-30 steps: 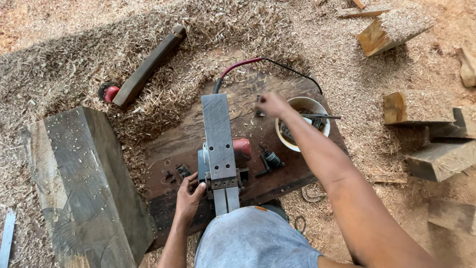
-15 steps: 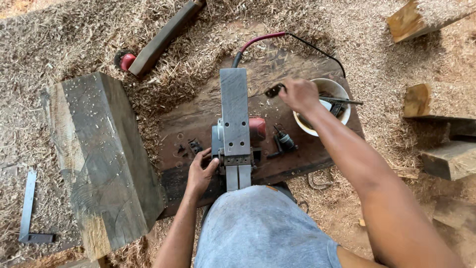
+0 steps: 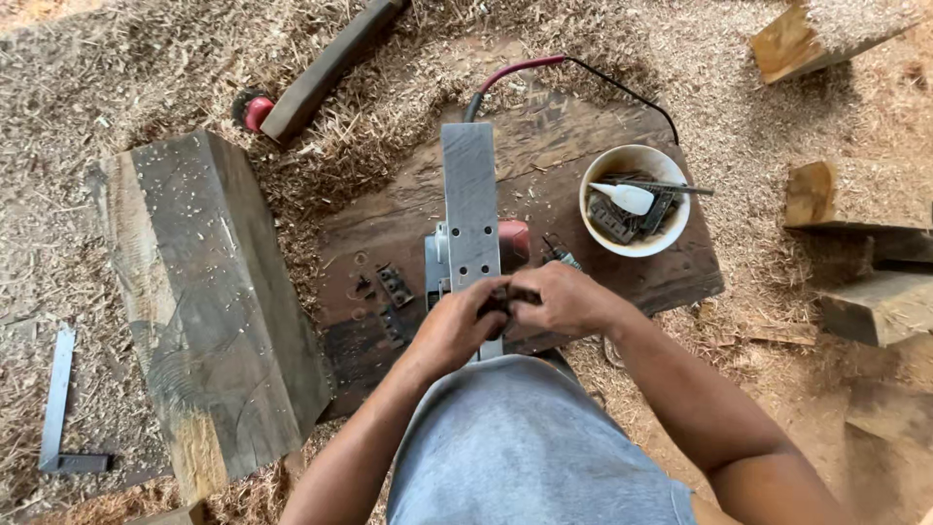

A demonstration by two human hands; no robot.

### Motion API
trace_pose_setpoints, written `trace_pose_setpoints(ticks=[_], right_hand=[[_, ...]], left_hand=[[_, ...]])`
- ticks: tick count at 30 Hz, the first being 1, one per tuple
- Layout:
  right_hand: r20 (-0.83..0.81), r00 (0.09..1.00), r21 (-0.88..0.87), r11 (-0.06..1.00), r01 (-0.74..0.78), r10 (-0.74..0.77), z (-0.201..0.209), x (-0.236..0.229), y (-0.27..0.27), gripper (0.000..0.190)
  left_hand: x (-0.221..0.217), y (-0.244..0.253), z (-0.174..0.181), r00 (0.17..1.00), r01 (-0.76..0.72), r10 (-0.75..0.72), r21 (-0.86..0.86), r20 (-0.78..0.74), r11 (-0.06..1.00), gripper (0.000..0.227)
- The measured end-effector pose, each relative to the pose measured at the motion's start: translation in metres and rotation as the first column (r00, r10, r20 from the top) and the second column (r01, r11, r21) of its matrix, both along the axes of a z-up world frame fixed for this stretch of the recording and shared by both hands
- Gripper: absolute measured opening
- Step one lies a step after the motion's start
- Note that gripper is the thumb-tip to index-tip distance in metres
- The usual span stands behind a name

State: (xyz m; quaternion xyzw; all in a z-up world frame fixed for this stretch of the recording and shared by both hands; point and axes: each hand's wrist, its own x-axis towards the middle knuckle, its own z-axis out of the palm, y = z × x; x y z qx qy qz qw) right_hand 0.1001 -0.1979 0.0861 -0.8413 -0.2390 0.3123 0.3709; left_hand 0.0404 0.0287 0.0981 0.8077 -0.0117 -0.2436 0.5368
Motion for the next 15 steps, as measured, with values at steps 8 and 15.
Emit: trace_pose_setpoints(ticks=[8, 15], right_hand=[[-0.334, 0.937, 0.076, 0.988, 0.131, -0.098, -0.047, -0.056, 0.010, 0.031], [-0.304, 0.936, -0.021, 0.983, 0.183, -0.181, -0.082, -0.072, 0.002, 0.032]], left_hand=[[-0.033, 0.011, -0.046, 0.812, -0.582, 0.481, -0.394, -0.332, 0.711, 0.039], [-0.061, 0.020, -0.053, 0.936, -0.313, 0.337, 0.202, -0.099, 0.928, 0.021]])
